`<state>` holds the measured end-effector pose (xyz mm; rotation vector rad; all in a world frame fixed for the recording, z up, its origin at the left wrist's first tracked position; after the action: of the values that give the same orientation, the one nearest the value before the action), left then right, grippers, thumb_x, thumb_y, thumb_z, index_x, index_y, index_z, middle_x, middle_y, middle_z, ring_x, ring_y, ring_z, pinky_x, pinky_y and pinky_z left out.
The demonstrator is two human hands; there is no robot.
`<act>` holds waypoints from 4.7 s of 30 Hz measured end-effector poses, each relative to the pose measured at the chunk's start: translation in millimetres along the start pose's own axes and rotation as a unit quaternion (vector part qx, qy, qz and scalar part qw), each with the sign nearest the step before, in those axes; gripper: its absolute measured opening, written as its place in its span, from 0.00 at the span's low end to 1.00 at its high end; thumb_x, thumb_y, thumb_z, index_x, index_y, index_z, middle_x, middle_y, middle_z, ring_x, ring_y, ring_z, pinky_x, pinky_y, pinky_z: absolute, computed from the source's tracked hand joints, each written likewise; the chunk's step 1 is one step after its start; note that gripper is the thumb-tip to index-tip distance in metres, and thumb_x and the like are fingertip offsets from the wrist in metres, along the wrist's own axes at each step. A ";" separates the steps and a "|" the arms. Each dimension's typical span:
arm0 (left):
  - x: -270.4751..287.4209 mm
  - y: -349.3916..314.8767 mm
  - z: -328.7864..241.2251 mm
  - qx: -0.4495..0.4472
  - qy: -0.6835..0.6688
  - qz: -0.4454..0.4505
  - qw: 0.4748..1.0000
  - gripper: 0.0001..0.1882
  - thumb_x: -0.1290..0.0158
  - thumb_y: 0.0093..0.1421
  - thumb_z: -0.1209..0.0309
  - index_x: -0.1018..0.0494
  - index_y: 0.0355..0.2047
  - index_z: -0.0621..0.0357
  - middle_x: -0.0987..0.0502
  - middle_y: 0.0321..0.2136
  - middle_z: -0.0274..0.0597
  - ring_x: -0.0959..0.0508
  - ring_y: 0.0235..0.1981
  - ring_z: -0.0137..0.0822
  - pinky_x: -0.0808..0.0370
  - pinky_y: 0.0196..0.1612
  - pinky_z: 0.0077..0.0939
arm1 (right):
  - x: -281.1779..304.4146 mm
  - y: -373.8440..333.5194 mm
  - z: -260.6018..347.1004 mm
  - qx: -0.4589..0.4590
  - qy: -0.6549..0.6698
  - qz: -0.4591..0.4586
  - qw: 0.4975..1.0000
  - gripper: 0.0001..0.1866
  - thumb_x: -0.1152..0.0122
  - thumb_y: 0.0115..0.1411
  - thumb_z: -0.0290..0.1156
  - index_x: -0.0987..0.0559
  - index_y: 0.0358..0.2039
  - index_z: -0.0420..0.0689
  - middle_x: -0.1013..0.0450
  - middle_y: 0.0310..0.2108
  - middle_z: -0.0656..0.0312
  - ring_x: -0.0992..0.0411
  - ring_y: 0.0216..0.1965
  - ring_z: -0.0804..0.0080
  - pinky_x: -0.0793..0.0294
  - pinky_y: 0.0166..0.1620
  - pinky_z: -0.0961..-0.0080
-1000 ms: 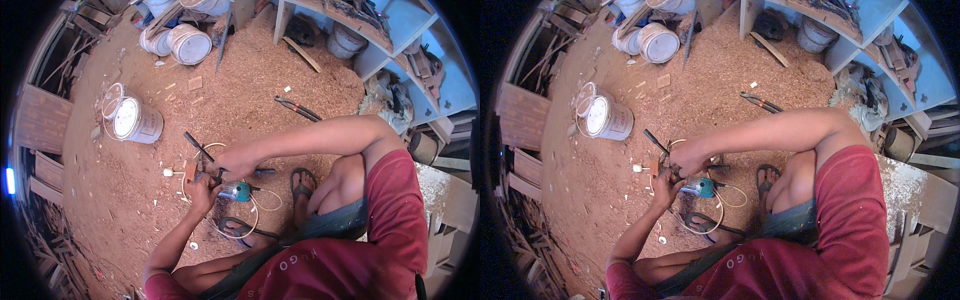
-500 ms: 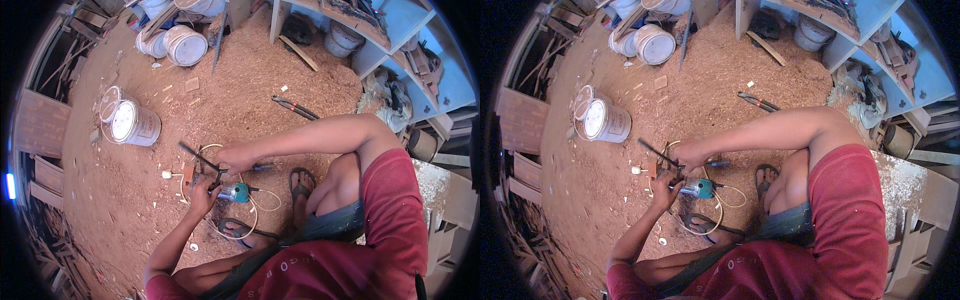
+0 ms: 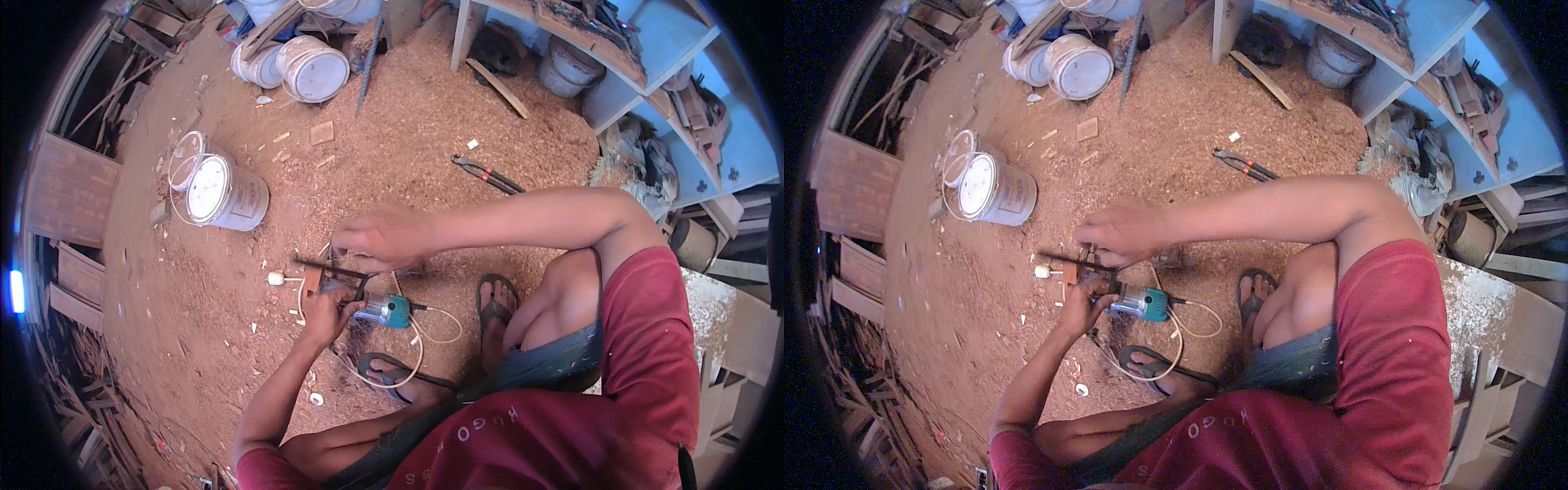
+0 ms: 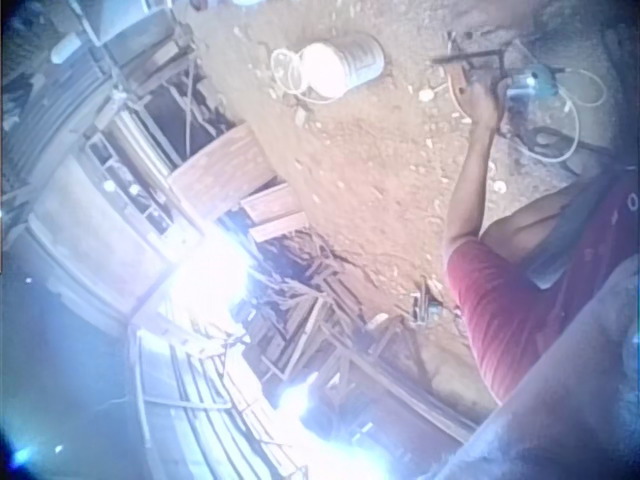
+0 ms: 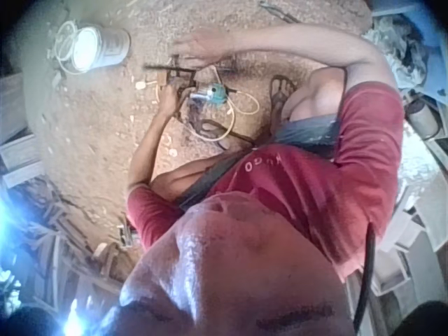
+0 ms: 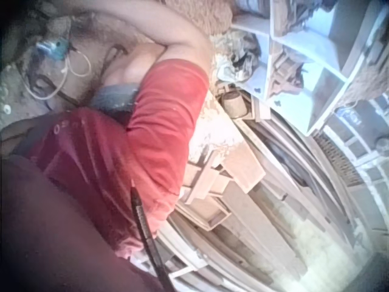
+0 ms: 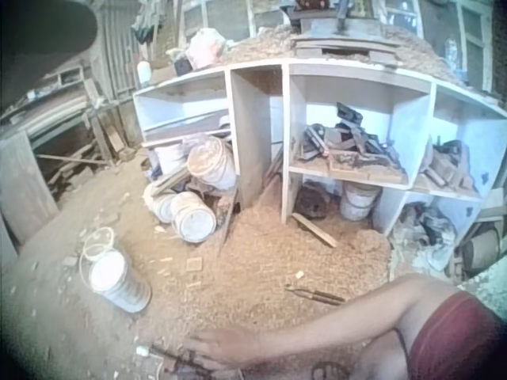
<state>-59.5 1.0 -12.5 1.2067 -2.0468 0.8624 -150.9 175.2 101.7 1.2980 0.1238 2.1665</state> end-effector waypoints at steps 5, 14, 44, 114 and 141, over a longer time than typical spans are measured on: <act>-1.4 -0.3 -12.3 0.016 -0.020 -0.069 0.997 0.18 0.33 0.53 0.69 0.34 0.28 0.64 0.28 0.22 0.54 0.27 0.26 0.55 0.31 0.31 0.46 | -0.3 9.2 2.9 -0.182 -0.011 0.293 0.939 0.26 0.40 0.61 0.54 0.20 0.31 0.38 0.24 0.25 0.45 0.21 0.34 0.48 0.24 0.35 0.52; -4.7 1.2 -19.8 0.021 0.016 -0.092 0.995 0.18 0.33 0.54 0.69 0.33 0.29 0.64 0.28 0.25 0.55 0.26 0.27 0.57 0.30 0.32 0.46 | -58.3 -20.2 -25.0 -0.113 0.195 0.270 0.936 0.22 0.37 0.59 0.50 0.21 0.37 0.40 0.25 0.31 0.54 0.24 0.35 0.54 0.24 0.37 0.56; -8.8 5.7 -16.5 0.036 0.012 -0.053 0.998 0.19 0.32 0.52 0.67 0.31 0.30 0.64 0.25 0.25 0.55 0.24 0.28 0.58 0.28 0.33 0.45 | -51.6 -20.9 -19.1 -0.016 0.099 0.218 0.971 0.15 0.41 0.60 0.38 0.23 0.45 0.46 0.24 0.45 0.51 0.24 0.44 0.43 0.24 0.45 0.51; -1.7 -0.9 -14.5 -0.028 0.012 -0.012 0.999 0.13 0.37 0.59 0.61 0.17 0.36 0.58 0.18 0.30 0.54 0.19 0.31 0.54 0.24 0.36 0.45 | -29.1 -15.5 17.0 0.241 -0.226 0.157 0.931 0.12 0.43 0.56 0.41 0.17 0.30 0.48 0.28 0.54 0.57 0.32 0.58 0.56 0.34 0.59 0.53; -3.7 -3.7 -4.4 -0.018 -0.062 -0.004 0.998 0.14 0.36 0.59 0.71 0.20 0.42 0.68 0.16 0.33 0.53 0.16 0.35 0.42 0.21 0.40 0.34 | -32.5 -22.1 7.6 0.124 -0.093 0.105 0.982 0.08 0.46 0.60 0.38 0.26 0.31 0.47 0.28 0.35 0.51 0.22 0.25 0.54 0.25 0.21 0.55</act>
<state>-53.9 4.9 -11.8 1.2765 -2.1445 0.7618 -123.7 174.0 72.3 1.7175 0.1929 2.2429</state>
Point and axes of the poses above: each hand's wrist, its own y-axis towards the middle knuckle, its own x-axis out of the back of the hand, z = x × y, the point moved 6 cm from there along y, towards the middle knuckle
